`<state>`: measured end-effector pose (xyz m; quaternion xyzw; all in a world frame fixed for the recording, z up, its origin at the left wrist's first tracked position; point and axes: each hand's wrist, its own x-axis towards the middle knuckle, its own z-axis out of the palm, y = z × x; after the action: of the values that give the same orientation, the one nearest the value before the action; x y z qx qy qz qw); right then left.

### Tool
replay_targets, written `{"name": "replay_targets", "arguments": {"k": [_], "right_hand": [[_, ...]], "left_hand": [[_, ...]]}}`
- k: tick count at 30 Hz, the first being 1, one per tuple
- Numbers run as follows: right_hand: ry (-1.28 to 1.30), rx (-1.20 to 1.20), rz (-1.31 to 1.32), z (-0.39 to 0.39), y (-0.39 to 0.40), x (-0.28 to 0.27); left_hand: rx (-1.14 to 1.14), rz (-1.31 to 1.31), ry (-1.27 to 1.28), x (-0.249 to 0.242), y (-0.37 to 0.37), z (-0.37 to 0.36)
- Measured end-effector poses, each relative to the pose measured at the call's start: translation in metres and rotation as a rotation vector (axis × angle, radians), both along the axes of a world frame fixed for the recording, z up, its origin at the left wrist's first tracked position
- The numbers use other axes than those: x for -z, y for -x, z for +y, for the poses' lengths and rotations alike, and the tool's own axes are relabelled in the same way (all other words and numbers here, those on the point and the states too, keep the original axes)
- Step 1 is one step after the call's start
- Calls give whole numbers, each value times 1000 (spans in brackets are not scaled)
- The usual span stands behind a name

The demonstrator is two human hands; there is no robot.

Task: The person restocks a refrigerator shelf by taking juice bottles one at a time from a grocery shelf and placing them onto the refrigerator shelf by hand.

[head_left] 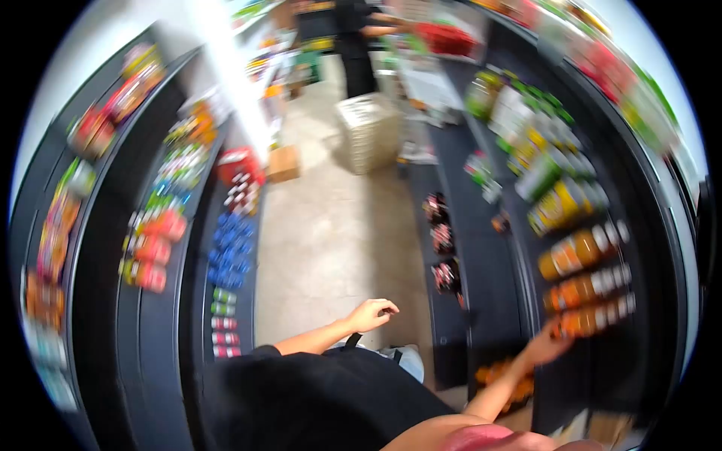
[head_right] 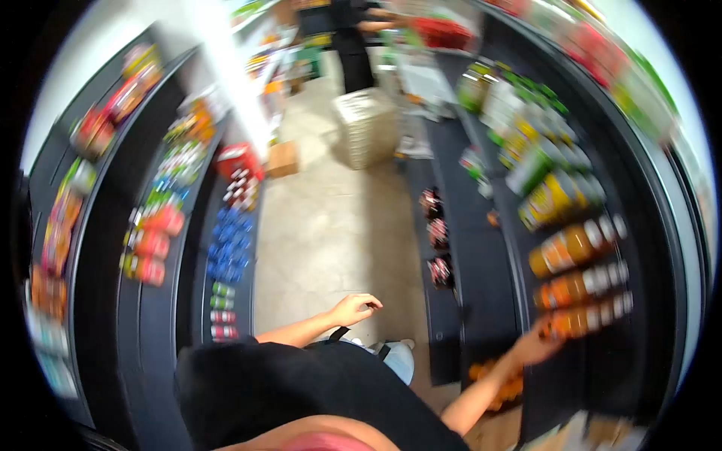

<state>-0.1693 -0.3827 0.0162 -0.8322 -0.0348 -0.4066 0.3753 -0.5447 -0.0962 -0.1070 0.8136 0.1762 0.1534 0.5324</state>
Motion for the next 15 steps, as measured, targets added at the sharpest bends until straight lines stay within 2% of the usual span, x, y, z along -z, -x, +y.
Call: {"name": "replay_targets", "arguments": {"k": [1, 2, 3, 4, 5, 6, 7, 9, 10, 13, 15], "right_hand": [[119, 81, -149, -5, -8, 17], [-65, -169, -92, 7, 16, -10], [-72, -67, -228, 0, 8, 26], [-23, 144, -297, 22, 46, 17], [39, 236, -318, 12, 38, 58], [43, 87, -256, 24, 64, 69], [-6, -41, -99, 34, 72, 109], [68, -458, 28, 79, 104, 157], [127, -610, 106, 110, 127, 153], [22, -853, 329, 202, 136, 177], [-160, -925, 363, 280, 120, 176]], "left_hand": [[-43, 23, -31, 11, 27, 14], [-74, 50, -54, 21, 51, 26], [-84, 81, -72, 31, 71, 37], [-101, 152, -129, 38, 88, 50], [-130, 155, -106, 36, 93, 62], [-151, 155, -86, 30, 97, 75], [-164, 160, -67, 26, 101, 92], [-189, 119, -156, 19, 94, 135], [-212, 110, -192, 14, 84, 157], [-311, -42, -181, 5, 50, 203], [-354, -134, -164, -7, 31, 230]]}}
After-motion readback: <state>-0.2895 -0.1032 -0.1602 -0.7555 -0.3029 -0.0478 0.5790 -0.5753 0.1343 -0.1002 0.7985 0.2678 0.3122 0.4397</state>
